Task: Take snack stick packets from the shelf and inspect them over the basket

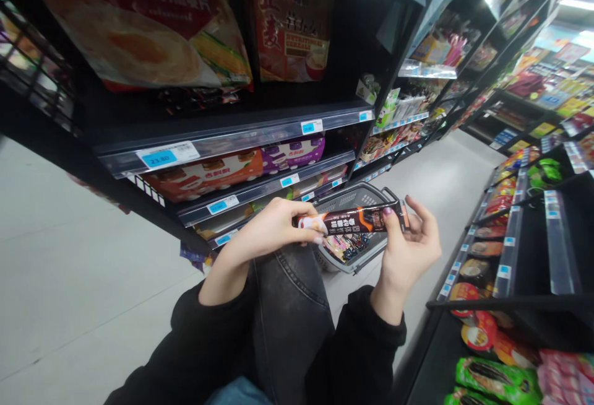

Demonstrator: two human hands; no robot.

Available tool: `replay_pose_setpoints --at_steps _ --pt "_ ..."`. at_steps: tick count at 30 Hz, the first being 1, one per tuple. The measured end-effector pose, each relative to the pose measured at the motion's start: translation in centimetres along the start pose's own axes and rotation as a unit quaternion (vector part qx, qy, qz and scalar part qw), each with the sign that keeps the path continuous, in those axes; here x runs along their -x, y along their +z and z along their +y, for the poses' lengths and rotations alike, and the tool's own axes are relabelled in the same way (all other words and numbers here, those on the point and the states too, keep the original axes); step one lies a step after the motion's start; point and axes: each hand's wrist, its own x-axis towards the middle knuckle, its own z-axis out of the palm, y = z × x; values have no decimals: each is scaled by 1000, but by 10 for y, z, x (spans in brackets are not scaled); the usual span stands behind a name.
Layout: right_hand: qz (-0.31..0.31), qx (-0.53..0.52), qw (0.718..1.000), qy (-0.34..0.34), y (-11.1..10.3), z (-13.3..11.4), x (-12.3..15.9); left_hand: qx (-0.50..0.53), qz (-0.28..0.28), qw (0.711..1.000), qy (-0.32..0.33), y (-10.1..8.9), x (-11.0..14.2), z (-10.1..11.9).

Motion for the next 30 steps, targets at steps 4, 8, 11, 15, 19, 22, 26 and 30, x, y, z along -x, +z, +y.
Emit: replay_pose_setpoints --at_steps 4,8,11,15,19,22,26,30 --pt "42 -77 996 25 1 0 -1 100 -49 994 -7 -9 -1 -10" --pt "36 -173 983 44 -1 1 -1 162 7 987 1 -12 0 -14" --pt "9 -198 979 36 -5 0 -1 203 46 978 11 -15 3 -14" --pt "-39 -211 976 21 -14 0 -2 266 29 963 28 -24 9 -24" --pt "-151 -314 937 -1 -17 2 -4 392 -286 871 77 -22 5 -36" --pt "-206 -357 911 -22 -10 1 -1 401 -452 794 69 1 -6 -31" --pt "-215 -366 905 15 -2 -3 6 439 -425 791 16 44 -17 -6" --pt "-220 -308 917 125 -5 -1 7 471 -225 853 12 65 -18 8"
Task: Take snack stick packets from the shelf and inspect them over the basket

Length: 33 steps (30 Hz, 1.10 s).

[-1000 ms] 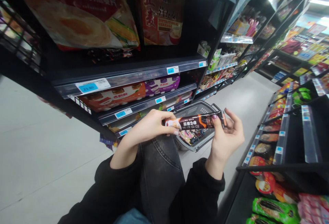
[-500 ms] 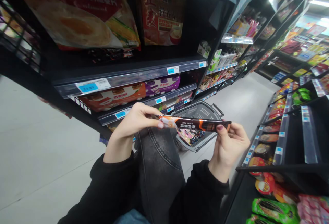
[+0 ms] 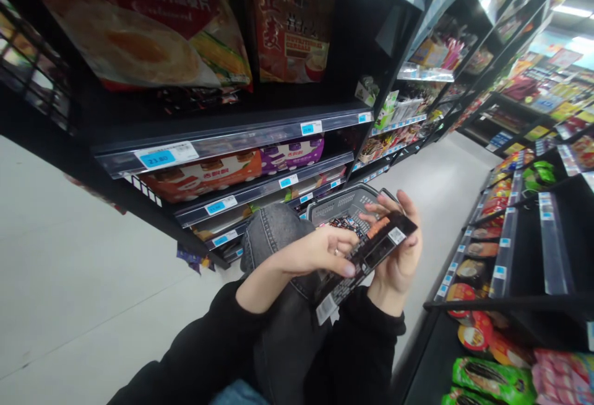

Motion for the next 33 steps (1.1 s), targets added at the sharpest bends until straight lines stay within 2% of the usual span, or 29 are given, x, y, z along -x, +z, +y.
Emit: replay_pose_setpoints --at_steps 4,7,9,12,14,16,18,22,26,29,31,33 --pt "-9 81 992 98 -8 4 0 -133 163 976 57 3 3 3" --pt "59 131 983 112 -6 7 -2 -274 207 938 50 2 8 9" --pt "120 125 980 95 -3 7 -4 -343 188 920 34 -1 11 14" --pt "195 101 974 54 -1 5 -7 -448 93 889 2 -11 15 19" --pt "226 83 970 31 -4 3 -10 -479 46 877 -13 -21 16 22" --pt "233 69 970 26 -10 2 -12 -470 41 881 -20 -29 18 23" --pt "222 67 972 26 -19 3 -13 -457 62 887 -19 -37 20 24" --pt "190 116 974 41 -45 7 -13 -409 153 899 -3 -51 24 25" --pt "136 229 953 144 -68 16 -12 -362 283 886 56 -69 21 17" --pt "111 250 936 222 -84 34 -11 -357 381 846 106 -81 18 8" --pt "123 258 917 277 -99 53 -10 -381 440 803 131 -88 22 8" --pt "132 273 894 329 -116 77 -7 -410 496 750 154 -95 36 19"
